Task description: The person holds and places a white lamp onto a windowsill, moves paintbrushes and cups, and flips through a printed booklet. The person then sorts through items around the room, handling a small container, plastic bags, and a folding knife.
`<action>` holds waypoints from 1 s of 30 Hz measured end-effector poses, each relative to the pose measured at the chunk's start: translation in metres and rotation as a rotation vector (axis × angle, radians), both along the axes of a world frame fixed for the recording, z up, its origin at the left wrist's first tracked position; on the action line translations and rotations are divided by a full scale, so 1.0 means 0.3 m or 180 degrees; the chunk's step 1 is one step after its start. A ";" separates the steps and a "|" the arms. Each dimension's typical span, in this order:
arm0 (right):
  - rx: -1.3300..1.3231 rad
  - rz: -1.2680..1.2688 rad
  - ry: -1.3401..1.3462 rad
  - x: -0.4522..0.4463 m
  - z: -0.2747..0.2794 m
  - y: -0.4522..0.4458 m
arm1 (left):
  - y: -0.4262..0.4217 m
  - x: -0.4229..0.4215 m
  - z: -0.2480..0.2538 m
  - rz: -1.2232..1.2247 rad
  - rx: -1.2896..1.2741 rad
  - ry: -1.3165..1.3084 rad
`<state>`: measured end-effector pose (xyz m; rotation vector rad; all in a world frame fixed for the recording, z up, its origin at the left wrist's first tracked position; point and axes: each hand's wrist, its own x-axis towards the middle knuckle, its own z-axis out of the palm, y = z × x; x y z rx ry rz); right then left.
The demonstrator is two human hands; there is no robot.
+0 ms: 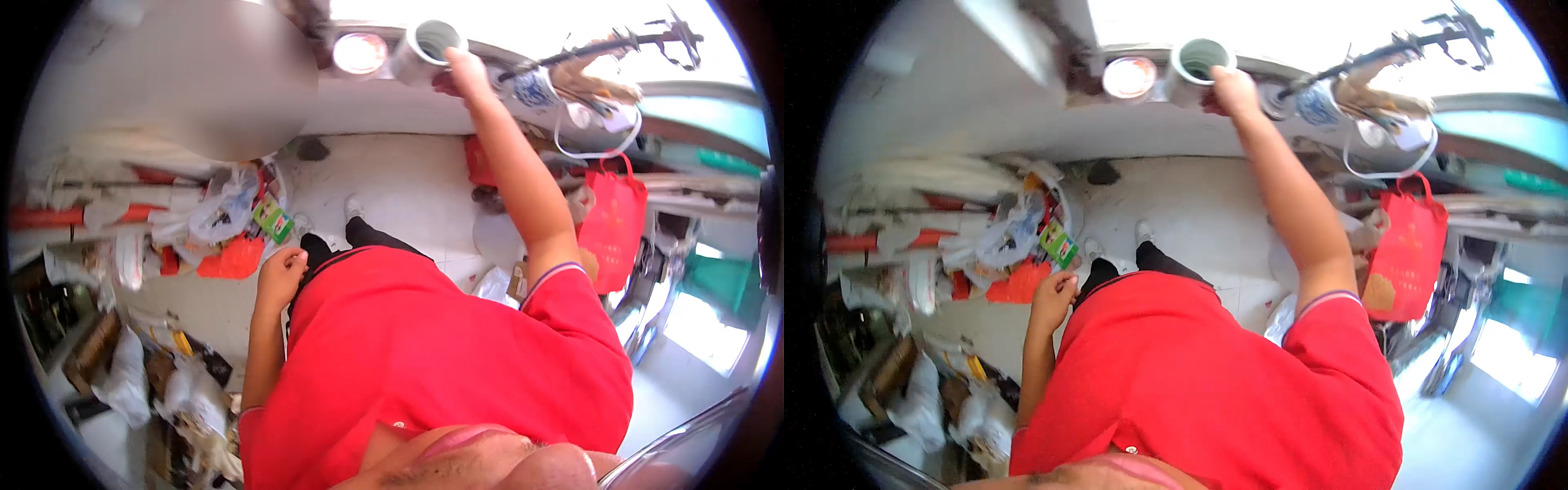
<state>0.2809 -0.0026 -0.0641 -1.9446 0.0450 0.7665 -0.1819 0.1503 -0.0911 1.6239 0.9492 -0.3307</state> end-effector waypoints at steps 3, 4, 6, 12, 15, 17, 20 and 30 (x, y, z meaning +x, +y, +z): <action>0.0279 -0.0464 -0.0349 -0.019 -0.036 -0.002 | -0.001 0.020 -0.037 0.0036 -0.0232 -0.0023; 0.0296 -0.0423 -0.0373 -0.031 -0.033 -0.004 | -0.001 0.030 -0.038 -0.0044 -0.0260 -0.0007; -0.0115 -0.0340 -0.0752 -0.055 -0.013 0.005 | -0.003 0.064 -0.038 -0.0202 -0.0286 0.0022; 0.0733 -0.0619 -0.0003 -0.084 -0.006 -0.027 | -0.018 0.160 -0.048 -0.0604 -0.0406 0.0022; 0.1264 -0.0622 0.0235 -0.137 -0.057 -0.082 | -0.026 0.179 -0.050 -0.0645 -0.0438 0.0017; 0.1402 -0.0577 0.0411 -0.185 -0.067 -0.105 | -0.027 0.173 -0.055 -0.0637 -0.0485 0.0079; 0.1281 -0.0646 0.0327 -0.219 -0.038 -0.087 | -0.055 0.176 -0.042 -0.0833 -0.0297 0.0200; 0.1354 -0.1081 0.0582 -0.149 0.034 0.034 | -0.074 0.123 -0.054 -0.1016 -0.0179 0.0141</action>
